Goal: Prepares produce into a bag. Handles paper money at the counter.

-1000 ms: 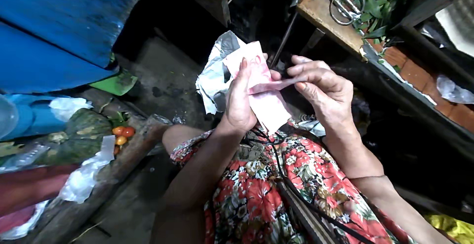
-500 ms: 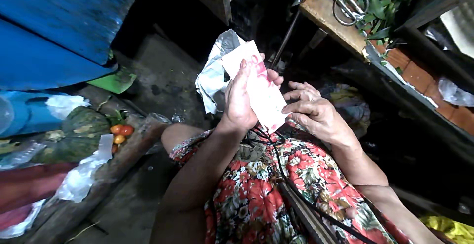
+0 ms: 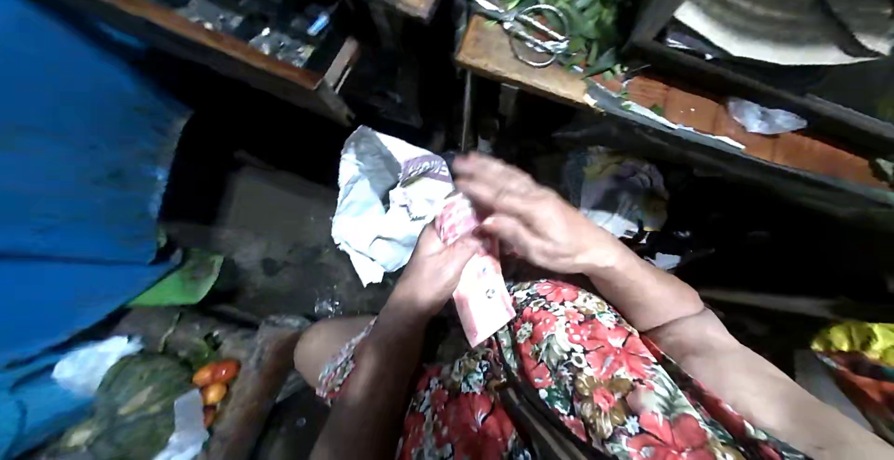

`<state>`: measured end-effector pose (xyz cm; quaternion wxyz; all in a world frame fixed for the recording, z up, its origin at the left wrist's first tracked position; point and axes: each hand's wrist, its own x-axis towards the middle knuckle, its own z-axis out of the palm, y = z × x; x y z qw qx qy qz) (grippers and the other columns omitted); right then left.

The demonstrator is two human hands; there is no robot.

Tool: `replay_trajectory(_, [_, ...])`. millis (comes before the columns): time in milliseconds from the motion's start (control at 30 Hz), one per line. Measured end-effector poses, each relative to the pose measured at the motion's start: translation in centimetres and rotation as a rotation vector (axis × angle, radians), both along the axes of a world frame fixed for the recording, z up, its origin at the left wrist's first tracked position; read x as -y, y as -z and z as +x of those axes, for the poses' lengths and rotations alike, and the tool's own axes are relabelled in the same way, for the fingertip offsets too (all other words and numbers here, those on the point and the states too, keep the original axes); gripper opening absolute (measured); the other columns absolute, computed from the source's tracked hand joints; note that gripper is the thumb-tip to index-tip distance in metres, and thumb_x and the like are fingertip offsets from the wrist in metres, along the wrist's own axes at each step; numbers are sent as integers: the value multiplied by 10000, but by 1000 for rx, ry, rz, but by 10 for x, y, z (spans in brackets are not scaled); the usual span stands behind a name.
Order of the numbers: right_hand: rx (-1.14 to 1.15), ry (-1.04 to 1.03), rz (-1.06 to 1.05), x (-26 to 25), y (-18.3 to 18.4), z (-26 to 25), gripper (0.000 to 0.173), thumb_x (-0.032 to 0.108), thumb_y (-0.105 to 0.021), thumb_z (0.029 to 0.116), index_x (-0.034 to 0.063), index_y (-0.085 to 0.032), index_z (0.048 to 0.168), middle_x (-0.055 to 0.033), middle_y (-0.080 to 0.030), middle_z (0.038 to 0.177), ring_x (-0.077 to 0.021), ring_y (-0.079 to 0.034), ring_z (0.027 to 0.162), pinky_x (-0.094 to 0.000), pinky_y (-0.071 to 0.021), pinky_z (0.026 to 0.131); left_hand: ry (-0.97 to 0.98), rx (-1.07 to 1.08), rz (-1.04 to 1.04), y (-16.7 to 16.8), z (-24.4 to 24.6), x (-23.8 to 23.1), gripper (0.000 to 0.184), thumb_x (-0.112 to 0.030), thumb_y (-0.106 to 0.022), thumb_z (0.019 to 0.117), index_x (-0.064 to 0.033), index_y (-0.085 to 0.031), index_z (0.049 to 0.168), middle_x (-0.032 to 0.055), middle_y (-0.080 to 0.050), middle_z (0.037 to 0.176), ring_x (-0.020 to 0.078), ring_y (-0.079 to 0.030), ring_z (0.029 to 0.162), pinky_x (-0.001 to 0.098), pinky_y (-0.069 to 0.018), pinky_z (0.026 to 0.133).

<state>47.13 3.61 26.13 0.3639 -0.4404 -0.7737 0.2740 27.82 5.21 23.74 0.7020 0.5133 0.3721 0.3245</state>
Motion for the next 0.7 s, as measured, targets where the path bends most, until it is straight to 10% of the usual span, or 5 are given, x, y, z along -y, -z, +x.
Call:
replay_trajectory(267, [-14, 1, -12, -6, 2, -2, 428, 184, -478, 1053, -36, -580, 1406, -158, -517, 1523, -279, -422, 1467, -474, -302, 1232, -107, 37, 7, -2, 5, 0, 223, 9, -509, 974, -62, -604, 1162, -13, -737, 943, 85, -723, 870, 288, -626, 821])
replay_trajectory(467, [-254, 24, -217, -3, 14, -1, 545, 129, -607, 1010, -21, -448, 1509, -176, -550, 1457, -228, -562, 1317, -407, -473, 1114, -257, 245, 84, -5, 8, -4, 272, -57, -436, 1036, -75, -573, 1270, 21, -737, 1090, 128, -722, 986, 330, -610, 906])
replay_trajectory(567, [-317, -54, -404, 2, 21, -3, 346, 194, -623, 1013, -14, -664, 1286, -121, -725, 1111, -124, -679, 1015, -332, -544, 934, -157, 273, 122, -1, 4, -9, 436, -123, -474, 1032, -36, -486, 1459, 67, -659, 1308, 152, -677, 1113, 335, -571, 985])
replay_trajectory(700, [-422, -156, -526, -2, 24, -2, 195, 124, -565, 1025, -32, -681, 1047, -41, -665, 899, -1, -599, 821, -203, -498, 752, -84, 294, 170, 6, 4, -9, 381, -265, -656, 977, -68, -643, 1303, 96, -644, 1383, 195, -659, 1192, 362, -540, 1035])
